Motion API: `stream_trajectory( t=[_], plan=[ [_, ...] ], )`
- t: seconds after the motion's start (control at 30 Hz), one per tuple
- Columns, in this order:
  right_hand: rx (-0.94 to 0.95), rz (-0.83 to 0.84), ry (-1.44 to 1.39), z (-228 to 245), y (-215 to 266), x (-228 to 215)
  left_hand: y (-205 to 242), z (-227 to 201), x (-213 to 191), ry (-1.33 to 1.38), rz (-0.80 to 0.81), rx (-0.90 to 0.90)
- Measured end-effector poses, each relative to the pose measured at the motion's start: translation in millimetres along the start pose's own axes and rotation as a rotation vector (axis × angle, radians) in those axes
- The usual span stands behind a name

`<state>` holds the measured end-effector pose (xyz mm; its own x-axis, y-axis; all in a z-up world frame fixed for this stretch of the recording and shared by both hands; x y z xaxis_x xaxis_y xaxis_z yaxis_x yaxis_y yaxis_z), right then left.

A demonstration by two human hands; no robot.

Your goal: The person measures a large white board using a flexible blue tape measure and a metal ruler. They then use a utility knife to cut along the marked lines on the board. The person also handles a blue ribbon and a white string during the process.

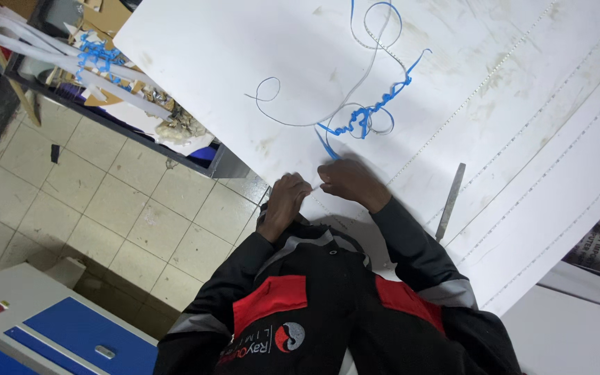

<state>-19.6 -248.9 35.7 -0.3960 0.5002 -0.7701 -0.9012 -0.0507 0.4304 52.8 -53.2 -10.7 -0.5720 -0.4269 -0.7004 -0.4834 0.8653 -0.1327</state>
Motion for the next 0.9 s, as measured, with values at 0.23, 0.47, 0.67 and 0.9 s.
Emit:
stream_trajectory(
  t=[0.23,0.47,0.67,0.9],
  plan=[
    [0.203,0.088,0.014,-15,-16,1,-5,15,5,0.036,0.111,-0.066],
    [0.271,0.084,0.081,-27,-36,-10,-10,22,16,0.003,0.316,-0.279],
    [0.256,0.042,0.051,-41,-43,1,-18,15,18,0.004,0.389,-0.486],
    [0.278,0.025,-0.060,-40,-40,-1,-23,16,8,0.102,0.353,-0.561]
  ],
)
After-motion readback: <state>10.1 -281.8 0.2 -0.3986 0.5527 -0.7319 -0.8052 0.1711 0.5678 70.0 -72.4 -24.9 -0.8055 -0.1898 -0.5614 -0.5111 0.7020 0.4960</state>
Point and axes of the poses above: each hand's wrist, its own y-axis away from the middle knuckle, its own x-axis out of the palm, z = x × y, the point moved 3 cm from there along -y, towards the middle knuckle
